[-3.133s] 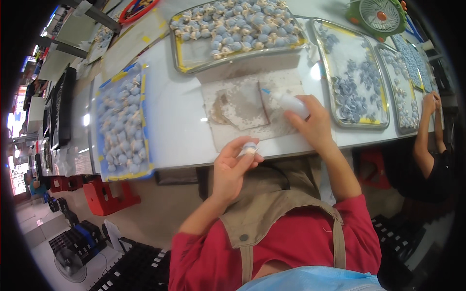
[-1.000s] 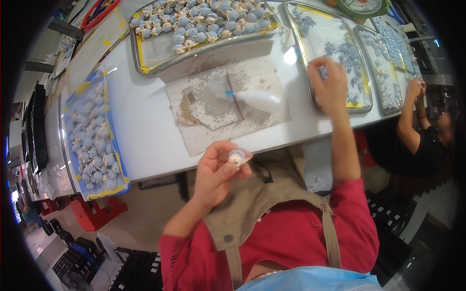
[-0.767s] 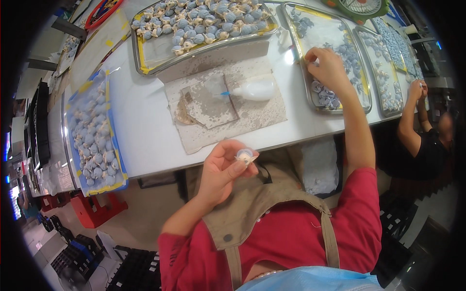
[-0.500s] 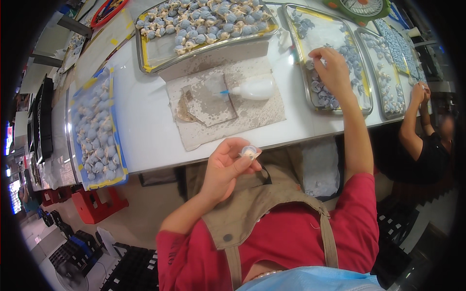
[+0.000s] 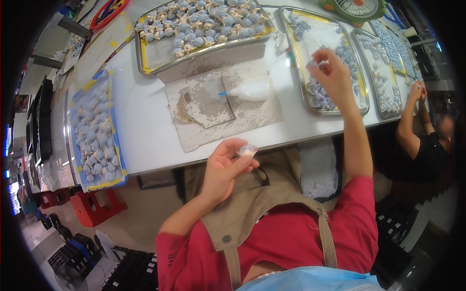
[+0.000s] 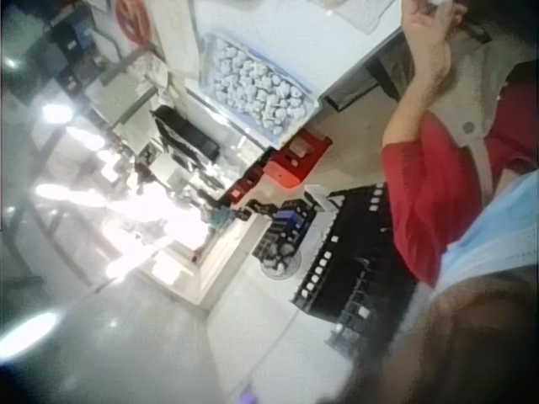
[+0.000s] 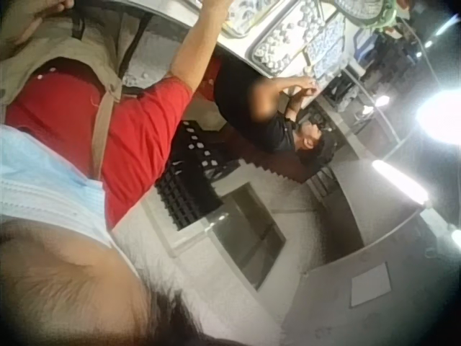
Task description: The person repeatedly picks up small dough wrappers, applies filling from a squeeze bottle, and seals them by hand. The finished dumplings are placed onto a metal tray.
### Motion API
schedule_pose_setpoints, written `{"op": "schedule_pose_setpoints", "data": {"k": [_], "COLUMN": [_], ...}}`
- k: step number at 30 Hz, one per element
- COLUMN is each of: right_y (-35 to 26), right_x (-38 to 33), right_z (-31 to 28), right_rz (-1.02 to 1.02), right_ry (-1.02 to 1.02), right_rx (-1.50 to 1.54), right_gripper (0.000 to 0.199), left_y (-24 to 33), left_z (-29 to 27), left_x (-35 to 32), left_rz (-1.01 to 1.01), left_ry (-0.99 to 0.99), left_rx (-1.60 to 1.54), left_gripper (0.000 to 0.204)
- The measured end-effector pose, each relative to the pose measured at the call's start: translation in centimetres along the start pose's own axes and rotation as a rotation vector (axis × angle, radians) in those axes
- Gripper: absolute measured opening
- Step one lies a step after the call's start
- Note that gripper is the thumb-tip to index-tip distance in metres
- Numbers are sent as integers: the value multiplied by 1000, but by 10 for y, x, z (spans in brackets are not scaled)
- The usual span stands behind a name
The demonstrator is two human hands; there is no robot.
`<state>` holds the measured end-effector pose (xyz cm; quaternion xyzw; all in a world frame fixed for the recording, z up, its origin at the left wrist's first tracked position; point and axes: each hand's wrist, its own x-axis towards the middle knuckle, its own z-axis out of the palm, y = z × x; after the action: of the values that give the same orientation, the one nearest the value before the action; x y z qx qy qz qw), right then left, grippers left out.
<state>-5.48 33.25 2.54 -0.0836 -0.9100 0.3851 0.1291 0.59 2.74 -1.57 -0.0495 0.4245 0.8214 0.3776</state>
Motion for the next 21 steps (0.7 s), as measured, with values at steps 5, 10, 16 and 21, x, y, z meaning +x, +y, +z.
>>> {"op": "schedule_pose_setpoints", "data": {"k": [5, 10, 16, 21], "right_y": [-44, -48, -63, -73], "right_x": [-55, -86, -113, -115], "right_z": [30, 60, 83, 91], "right_rz": [31, 287, 70, -157], "right_ry": [-258, -427, -251, -147], "right_rx": [468, 743, 573, 350], "right_gripper": [23, 25, 30, 35], "left_y": [-2, -3, -5, -11], "left_z": [0, 1, 8, 3], "left_x": [3, 3, 7, 7], "left_rz": [54, 109, 192, 244], "left_ry": [36, 49, 58, 26], "left_rx": [13, 0, 8, 28], "left_gripper": [38, 43, 45, 43]}}
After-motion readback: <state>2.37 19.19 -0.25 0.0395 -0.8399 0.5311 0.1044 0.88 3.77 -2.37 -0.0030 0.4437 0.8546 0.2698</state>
